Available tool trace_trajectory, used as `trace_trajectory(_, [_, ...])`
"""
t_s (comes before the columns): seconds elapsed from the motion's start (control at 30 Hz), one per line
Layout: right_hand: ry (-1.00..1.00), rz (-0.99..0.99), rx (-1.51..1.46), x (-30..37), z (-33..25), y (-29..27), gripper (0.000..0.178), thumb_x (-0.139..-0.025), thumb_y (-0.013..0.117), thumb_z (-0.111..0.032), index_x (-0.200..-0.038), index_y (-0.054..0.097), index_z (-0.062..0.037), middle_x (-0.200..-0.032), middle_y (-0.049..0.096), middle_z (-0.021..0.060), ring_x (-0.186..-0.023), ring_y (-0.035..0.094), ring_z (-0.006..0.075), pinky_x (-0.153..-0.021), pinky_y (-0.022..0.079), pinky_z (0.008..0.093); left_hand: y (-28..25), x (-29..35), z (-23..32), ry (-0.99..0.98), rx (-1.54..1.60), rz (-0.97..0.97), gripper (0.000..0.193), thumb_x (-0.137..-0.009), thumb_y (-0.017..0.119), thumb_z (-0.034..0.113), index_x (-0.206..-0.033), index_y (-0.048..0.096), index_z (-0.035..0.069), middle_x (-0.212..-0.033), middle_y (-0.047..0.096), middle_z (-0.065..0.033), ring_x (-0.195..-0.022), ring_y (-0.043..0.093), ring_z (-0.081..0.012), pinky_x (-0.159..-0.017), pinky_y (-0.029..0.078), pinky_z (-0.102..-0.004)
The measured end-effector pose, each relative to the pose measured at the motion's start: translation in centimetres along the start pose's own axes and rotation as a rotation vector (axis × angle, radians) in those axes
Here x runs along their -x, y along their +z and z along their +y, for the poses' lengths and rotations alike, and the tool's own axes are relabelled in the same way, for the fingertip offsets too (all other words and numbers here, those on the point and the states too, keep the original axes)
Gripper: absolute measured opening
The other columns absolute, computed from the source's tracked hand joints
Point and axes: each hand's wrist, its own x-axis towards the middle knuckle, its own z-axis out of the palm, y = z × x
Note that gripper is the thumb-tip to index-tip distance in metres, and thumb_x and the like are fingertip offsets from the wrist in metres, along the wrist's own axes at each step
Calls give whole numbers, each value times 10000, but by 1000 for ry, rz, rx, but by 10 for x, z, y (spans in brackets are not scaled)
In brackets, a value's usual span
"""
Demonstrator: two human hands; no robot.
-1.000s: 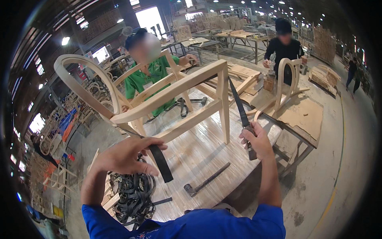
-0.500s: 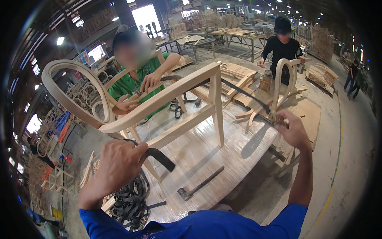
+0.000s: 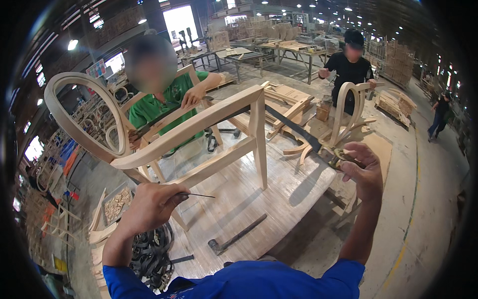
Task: The person assembles a wooden chair frame at a workbench. They use a hammer to fit wooden dowels into joints and attach black straps to the frame. The person works alongside a coworker in a factory setting.
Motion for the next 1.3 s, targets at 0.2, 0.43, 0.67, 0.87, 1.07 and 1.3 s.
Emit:
trace_trajectory(0.2, [60,-174,-437,4,19,36,446,-982,747,-419,-1189,612,-49,-846,681,61,-652,698,192,-436,504,249,0,5,1,-6,87,20,155,-932,747,70,-1085,773,66,-714,671,-163,-614,662,-339,-577,501,-402])
trace_trajectory(0.43, [-10,-666,-748,-45,38,137,363,-1023,710,-414,-997,589,-73,-779,618,40,-536,585,66,-375,407,195,16,0,-2,-63,314,90,167,-972,741,118,-1122,781,56,-681,640,-131,-550,589,-217,-567,476,-326])
trace_trajectory(0.67, [240,-716,-811,-69,55,240,318,-1043,688,-399,-987,598,-99,-802,639,21,-555,575,62,-381,406,187,18,-23,-2,-85,389,217,170,-970,715,124,-1098,775,28,-809,722,-172,-645,683,-273,-620,516,-352])
trace_trajectory(0.87, [258,-597,-722,-66,57,264,308,-1050,677,-371,-961,568,-97,-860,570,8,-608,577,46,-367,402,176,28,-34,-13,-144,245,296,162,-974,720,114,-1067,772,-8,-718,677,-94,-614,536,-99,-590,462,-291])
trace_trajectory(1.07, [283,-539,-764,-67,60,270,279,-1019,731,-370,-989,607,-122,-767,642,21,-501,561,74,-377,402,198,26,-40,-22,-171,268,302,200,-981,723,155,-1085,775,-7,-709,646,-15,-637,501,-50,-577,421,-258])
trace_trajectory(1.3, [158,-657,-808,-80,68,270,377,-1010,723,-419,-909,545,-102,-764,547,-1,-519,499,42,-345,381,185,18,-60,-40,-223,602,-1,213,-1008,715,206,-1083,780,17,-773,605,75,-703,467,-25,-608,386,-240])
